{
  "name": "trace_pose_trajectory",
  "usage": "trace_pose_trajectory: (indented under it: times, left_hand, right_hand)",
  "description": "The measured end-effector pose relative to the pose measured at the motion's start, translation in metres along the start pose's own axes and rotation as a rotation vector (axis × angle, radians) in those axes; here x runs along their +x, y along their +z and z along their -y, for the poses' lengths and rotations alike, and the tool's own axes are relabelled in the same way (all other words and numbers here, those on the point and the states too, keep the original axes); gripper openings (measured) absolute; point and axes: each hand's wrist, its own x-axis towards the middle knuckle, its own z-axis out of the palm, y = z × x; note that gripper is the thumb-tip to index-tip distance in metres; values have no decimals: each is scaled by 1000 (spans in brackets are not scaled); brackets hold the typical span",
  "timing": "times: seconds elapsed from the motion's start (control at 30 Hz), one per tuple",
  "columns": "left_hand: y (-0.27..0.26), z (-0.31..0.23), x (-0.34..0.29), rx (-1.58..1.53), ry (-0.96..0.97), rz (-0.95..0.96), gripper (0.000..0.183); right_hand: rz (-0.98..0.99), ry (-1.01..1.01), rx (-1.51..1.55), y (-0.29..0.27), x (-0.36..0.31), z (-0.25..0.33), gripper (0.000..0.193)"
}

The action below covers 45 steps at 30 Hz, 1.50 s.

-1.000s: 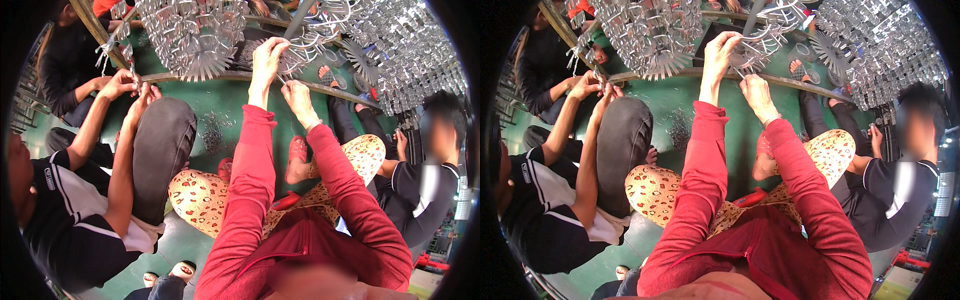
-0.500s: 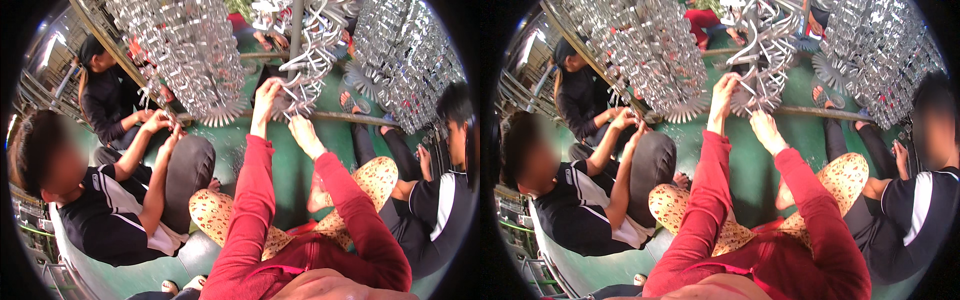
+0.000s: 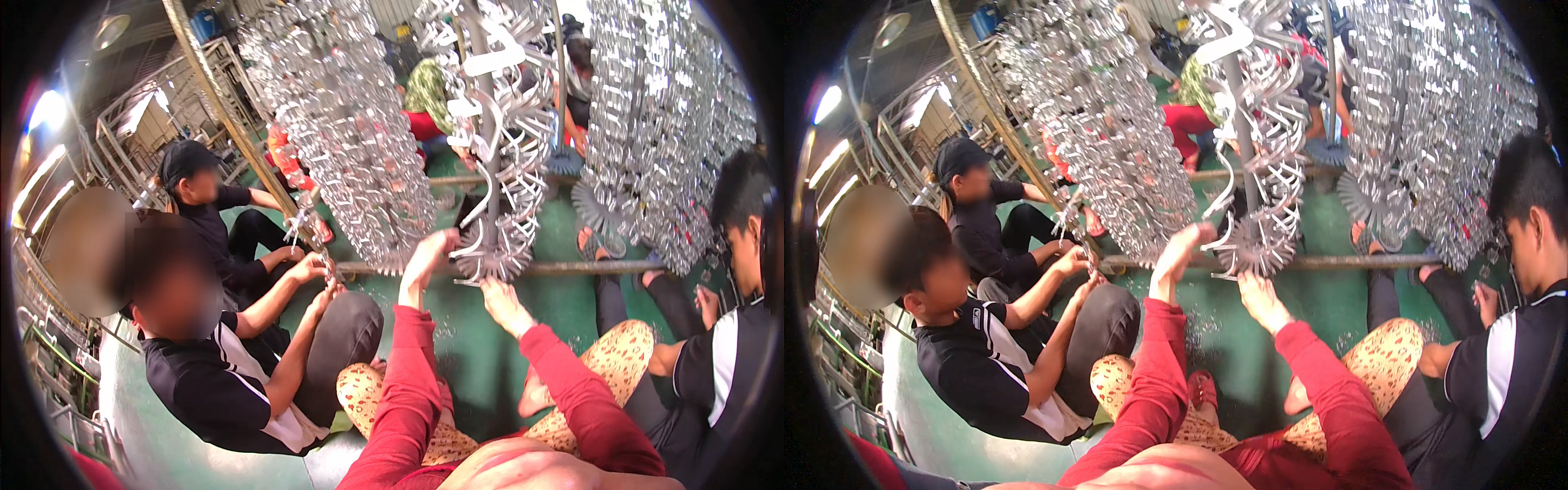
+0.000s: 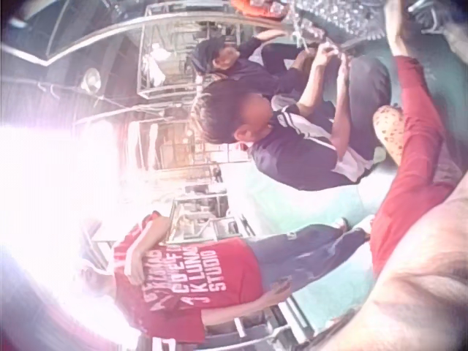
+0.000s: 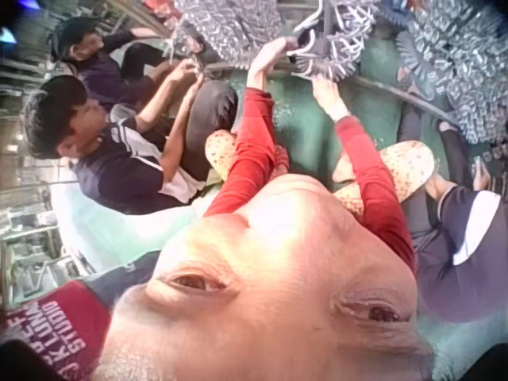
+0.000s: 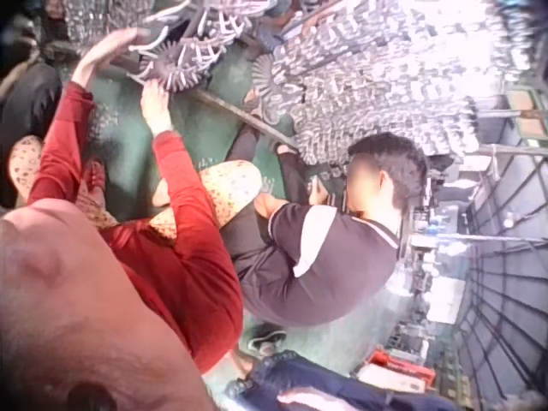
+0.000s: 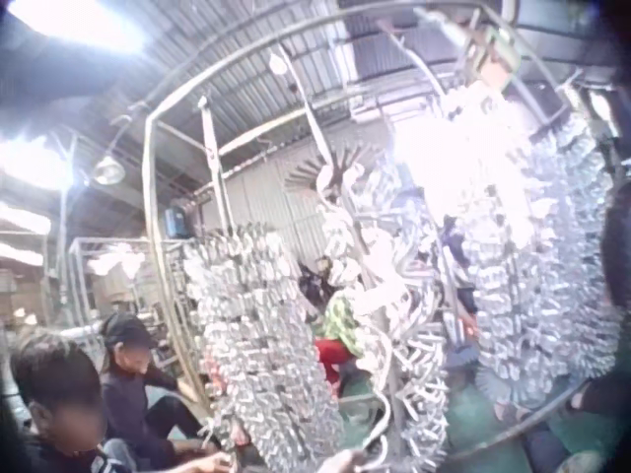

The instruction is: The person hangs small star-shaped metal disks onto hooks on vertical rotating stands by hand, working alongside several other people in a workshop.

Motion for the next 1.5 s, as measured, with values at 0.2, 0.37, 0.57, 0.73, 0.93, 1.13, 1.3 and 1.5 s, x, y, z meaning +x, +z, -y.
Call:
trace_pose_trajectory:
  times: [0.2,0.37,0.57,0.73,0.93,1.13,1.3,1.5]
  left_hand:
    - [23,42,-6,-204,-253,280,60]
    - [27,1,11,-110,218,-351,34]
    - [79,-237,26,270,680,-322,38]
    - [102,-297,60,565,614,-381,49]
    - [100,-299,79,366,588,-180,27]
    - [98,-300,81,358,605,-308,25]
    - [91,-294,92,594,803,-514,27]
    - [123,-297,83,873,808,-798,23]
  right_hand:
    - [-68,-93,30,-18,-1,-17,29]
    - [-43,-131,7,-17,1,-20,26]
    - [-111,-151,-26,-10,0,-17,23]
    - [-102,-195,-29,-4,7,-8,27]
    - [-136,-209,-83,-5,8,2,29]
    - [-122,-234,-39,4,26,5,15]
    - [-96,-214,-8,4,36,14,10]
    - [-122,-183,8,18,42,5,19]
